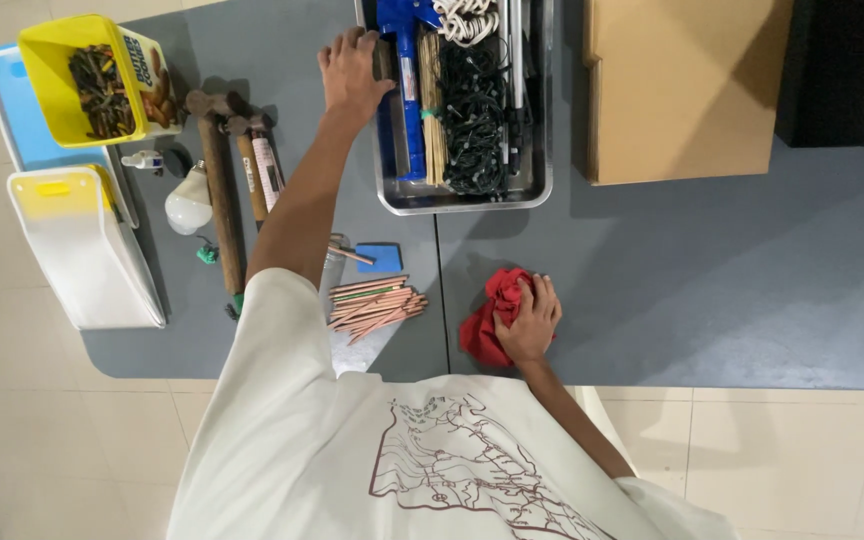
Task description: The person wipes various items on a gray table with a red cloth, including metal rods, wooden sticks, tangled wires, and a small metal object. They place the cleaned items into a metal tray on the table.
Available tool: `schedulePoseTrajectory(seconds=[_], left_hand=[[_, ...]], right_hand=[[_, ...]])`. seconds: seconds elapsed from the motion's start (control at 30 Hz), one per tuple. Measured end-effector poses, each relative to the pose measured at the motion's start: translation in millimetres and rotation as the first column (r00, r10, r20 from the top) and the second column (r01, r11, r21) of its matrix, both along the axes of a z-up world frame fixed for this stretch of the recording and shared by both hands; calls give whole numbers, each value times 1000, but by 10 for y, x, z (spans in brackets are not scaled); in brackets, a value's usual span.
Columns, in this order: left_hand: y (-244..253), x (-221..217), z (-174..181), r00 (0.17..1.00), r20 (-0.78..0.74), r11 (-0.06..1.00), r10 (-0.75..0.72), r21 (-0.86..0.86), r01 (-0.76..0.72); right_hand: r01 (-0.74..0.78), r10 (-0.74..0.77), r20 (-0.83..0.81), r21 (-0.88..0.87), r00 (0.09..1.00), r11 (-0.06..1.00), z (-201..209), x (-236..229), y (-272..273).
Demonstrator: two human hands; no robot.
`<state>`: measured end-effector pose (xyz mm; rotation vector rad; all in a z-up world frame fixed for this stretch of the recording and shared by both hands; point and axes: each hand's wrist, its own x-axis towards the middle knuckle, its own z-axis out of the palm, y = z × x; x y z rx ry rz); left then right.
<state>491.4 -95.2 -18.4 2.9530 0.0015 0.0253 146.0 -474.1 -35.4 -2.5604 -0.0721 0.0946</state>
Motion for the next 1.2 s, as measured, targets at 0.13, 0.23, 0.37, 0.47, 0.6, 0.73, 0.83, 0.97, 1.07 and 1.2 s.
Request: schedulePoseTrajectory(seconds=[0.13,0.23,0.37,0.47,0.6,0.73,0.83,0.97,1.07,1.2], left_hand=[[-30,48,-41,998,-50,999,33,-6,-33],[-8,38,-82,999,-39,999,25,21,-24],[-40,41,-68,999,-38,997,18,70,-15],[-176,-35,-25,997,-51,997,58,54,-55],[-233,-408,-40,986,51,979,161,-134,-153],[-389,-1163,-141,949,214,954,230,-241,-177],[-475,-1959,-65,944,160,928,289,-287,-236],[-619,-2947,-53,946,131,898,297,-376,-230],[-696,-3493,-182,951,57,857,305,-453,-248],[-868,-3793,-341,969,-23,799,248,-560,-218]], right_hand=[[-6,6,6,-1,1000,1000,-20,-6,-5],[-5,5,17,7,1000,1000,-19,-18,2],[-4,4,34,-1,999,1000,-10,-13,15],[-9,9,42,-9,999,1000,8,-34,-4],[-8,8,59,4,998,1000,32,-17,39],[-32,32,83,-2,996,999,-94,-2,13],[-57,58,90,-18,994,998,-131,-38,3],[-49,55,116,-54,992,997,-123,66,63],[-105,105,138,-11,985,994,-40,264,276],[-302,281,112,299,953,905,155,498,781]])
